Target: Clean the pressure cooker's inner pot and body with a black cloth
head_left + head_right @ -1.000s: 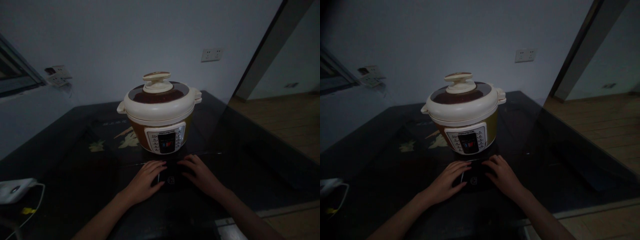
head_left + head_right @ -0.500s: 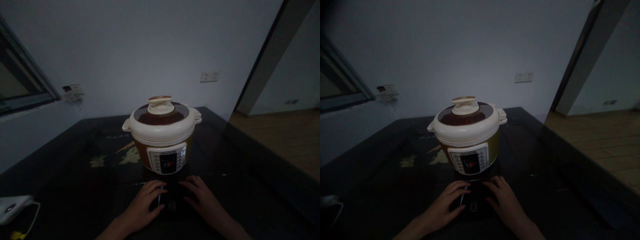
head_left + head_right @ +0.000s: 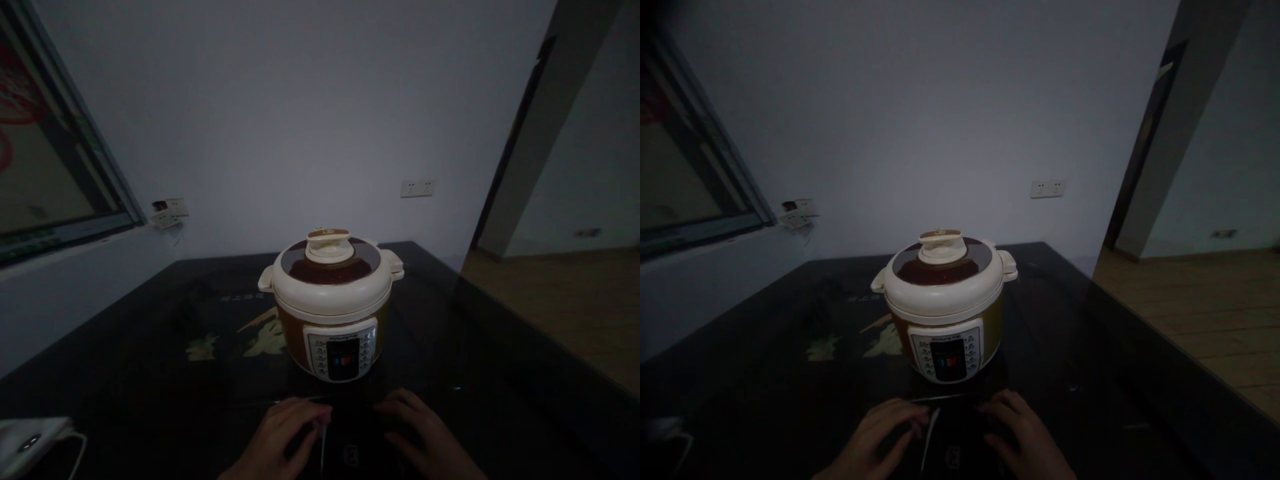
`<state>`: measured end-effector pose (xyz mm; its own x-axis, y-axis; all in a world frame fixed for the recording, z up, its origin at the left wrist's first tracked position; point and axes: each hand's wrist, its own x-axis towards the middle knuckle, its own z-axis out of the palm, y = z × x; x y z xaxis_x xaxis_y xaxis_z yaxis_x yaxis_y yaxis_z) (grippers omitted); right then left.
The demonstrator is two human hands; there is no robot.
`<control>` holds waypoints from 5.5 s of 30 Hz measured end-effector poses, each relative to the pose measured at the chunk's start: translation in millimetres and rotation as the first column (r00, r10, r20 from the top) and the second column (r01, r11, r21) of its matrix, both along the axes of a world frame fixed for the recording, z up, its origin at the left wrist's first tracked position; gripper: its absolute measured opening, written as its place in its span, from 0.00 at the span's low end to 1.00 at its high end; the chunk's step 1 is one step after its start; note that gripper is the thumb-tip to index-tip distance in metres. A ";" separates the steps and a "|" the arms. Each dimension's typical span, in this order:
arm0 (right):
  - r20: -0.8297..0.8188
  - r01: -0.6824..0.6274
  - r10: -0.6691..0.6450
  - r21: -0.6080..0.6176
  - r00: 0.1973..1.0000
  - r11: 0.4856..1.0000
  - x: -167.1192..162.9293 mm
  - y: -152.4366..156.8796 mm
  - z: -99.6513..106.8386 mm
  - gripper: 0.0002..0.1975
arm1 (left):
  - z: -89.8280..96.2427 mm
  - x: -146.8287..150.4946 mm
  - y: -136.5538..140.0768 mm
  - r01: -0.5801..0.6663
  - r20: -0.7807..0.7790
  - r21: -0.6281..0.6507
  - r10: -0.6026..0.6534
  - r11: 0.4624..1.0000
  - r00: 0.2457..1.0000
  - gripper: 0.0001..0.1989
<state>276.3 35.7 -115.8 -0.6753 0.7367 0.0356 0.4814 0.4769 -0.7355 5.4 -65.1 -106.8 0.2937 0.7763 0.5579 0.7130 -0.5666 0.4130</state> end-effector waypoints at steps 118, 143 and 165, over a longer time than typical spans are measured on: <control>0.343 -0.107 -0.325 0.815 0.881 0.570 -193.5 141.5 221.5 0.26 | 97.8 -76.8 143.7 -0.321 0.698 -0.246 0.397 0.915 0.596 0.27; 0.475 -0.332 -0.290 0.841 0.831 0.426 -209.8 137.8 231.3 0.13 | 118.5 -81.2 120.2 -0.479 0.410 -0.233 0.532 0.846 0.741 0.28; 0.396 -0.240 -0.369 0.884 0.841 0.401 -186.3 164.1 275.7 0.16 | 131.7 -43.4 109.3 -0.404 0.628 -0.051 0.344 0.913 0.698 0.27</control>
